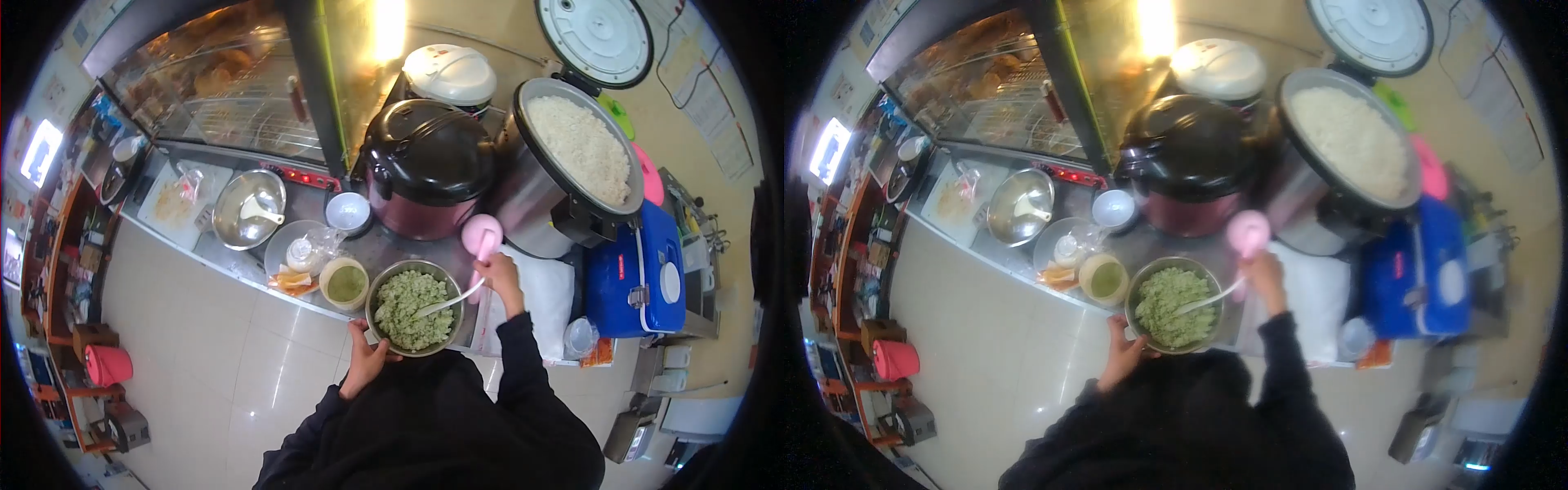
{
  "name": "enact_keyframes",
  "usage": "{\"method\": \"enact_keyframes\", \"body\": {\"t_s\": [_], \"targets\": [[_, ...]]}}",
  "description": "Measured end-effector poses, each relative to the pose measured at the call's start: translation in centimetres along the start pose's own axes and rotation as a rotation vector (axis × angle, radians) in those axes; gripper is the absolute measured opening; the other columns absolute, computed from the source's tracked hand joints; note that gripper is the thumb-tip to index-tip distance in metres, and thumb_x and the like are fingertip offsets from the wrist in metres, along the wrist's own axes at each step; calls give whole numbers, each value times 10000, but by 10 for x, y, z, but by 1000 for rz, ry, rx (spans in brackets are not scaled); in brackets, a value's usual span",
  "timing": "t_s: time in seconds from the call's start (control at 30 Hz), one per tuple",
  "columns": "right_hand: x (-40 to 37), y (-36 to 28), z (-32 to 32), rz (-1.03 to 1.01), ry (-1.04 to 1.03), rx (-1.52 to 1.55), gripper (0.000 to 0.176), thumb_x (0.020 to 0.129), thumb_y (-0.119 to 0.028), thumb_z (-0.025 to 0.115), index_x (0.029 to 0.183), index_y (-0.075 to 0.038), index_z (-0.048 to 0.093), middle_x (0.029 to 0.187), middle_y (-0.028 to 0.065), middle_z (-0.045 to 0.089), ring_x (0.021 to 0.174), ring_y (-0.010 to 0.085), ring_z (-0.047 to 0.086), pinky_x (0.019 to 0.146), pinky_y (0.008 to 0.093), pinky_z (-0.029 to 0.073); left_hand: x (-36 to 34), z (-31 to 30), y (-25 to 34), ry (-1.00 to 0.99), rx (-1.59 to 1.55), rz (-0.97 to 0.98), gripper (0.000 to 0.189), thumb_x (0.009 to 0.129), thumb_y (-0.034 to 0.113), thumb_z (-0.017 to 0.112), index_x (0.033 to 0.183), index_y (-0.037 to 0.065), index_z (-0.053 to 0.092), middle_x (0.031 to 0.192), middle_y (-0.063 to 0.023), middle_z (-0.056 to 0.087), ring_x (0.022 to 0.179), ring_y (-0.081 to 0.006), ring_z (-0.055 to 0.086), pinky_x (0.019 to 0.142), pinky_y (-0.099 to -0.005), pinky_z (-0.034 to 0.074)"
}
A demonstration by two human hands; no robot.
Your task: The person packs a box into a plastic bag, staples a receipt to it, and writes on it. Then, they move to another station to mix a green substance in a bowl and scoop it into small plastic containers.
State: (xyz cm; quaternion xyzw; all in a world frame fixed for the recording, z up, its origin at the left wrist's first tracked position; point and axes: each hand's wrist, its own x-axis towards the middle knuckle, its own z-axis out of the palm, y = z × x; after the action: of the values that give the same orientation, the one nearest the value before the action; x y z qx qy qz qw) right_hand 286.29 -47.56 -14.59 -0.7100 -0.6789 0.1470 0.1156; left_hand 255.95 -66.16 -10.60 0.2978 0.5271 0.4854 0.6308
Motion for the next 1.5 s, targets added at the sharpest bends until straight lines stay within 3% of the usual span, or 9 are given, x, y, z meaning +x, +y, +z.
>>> {"method": "enact_keyframes", "body": {"t_s": [0.2,0.33,0.57,0.63,0.83,1.0,1.23,1.37,1.5], "targets": [[-66,-38,-127,-97,263,-182,213,760,-270,702,764,-64,647,803,117,616,763,321,634,649,436,490,-1,0,7,20,-34,-48,490,898,-110,461,1231,68,148,1306,-188,272,942,-319,666,636,-363,653],[-81,-119,-203,-221,102,161,158,808,-107,661,936,-16,672,860,152,599,820,344,612,722,398,478,3,6,0,36,-58,4,449,913,-96,441,1215,76,156,1267,-187,314,909,-314,676,636,-368,649],[54,-328,-23,-1048,-37,452,181,885,-120,552,1017,-3,591,917,221,575,863,413,586,744,477,466,19,12,-15,-23,-157,37,412,933,-70,454,1189,83,171,1208,-171,346,881,-296,662,665,-369,644],[78,-395,13,-990,-228,373,182,853,-85,523,1001,-8,597,972,247,631,896,425,590,805,488,475,20,16,-12,-7,-192,51,413,934,-67,461,1190,80,172,1207,-173,349,875,-293,663,663,-358,643],[119,-448,108,-932,-119,88,273,855,-126,571,1117,-76,629,982,166,685,1054,366,620,869,494,485,13,18,-9,8,-211,59,403,946,-37,488,1197,76,192,1190,-168,373,889,-241,660,679,-391,645],[99,-428,59,-975,-261,113,387,844,-134,605,1226,-74,598,927,146,687,890,302,660,785,436,509,9,28,-4,89,-196,97,382,952,-34,485,1197,74,212,1173,-171,405,912,-250,648,688,-403,651],[8,-234,-210,-1093,-674,464,254,915,-103,596,1158,-28,615,778,81,654,708,168,642,655,310,496,10,45,-33,168,-299,84,421,957,-11,506,1239,102,215,1257,-132,311,943,-245,607,716,-403,631],[-56,-55,-284,-543,-641,736,263,967,-108,556,1204,-3,603,1009,67,663,809,123,641,762,278,516,5,62,-29,284,-328,56,429,965,62,559,1235,106,228,1273,-121,303,900,-225,609,738,-406,617],[-112,82,-250,10,-72,472,262,923,-93,605,1182,-60,624,932,62,650,857,150,628,805,290,504,-5,84,-34,397,-332,-89,466,962,252,613,1214,109,247,1216,-125,356,778,-180,589,713,-407,610]]}}
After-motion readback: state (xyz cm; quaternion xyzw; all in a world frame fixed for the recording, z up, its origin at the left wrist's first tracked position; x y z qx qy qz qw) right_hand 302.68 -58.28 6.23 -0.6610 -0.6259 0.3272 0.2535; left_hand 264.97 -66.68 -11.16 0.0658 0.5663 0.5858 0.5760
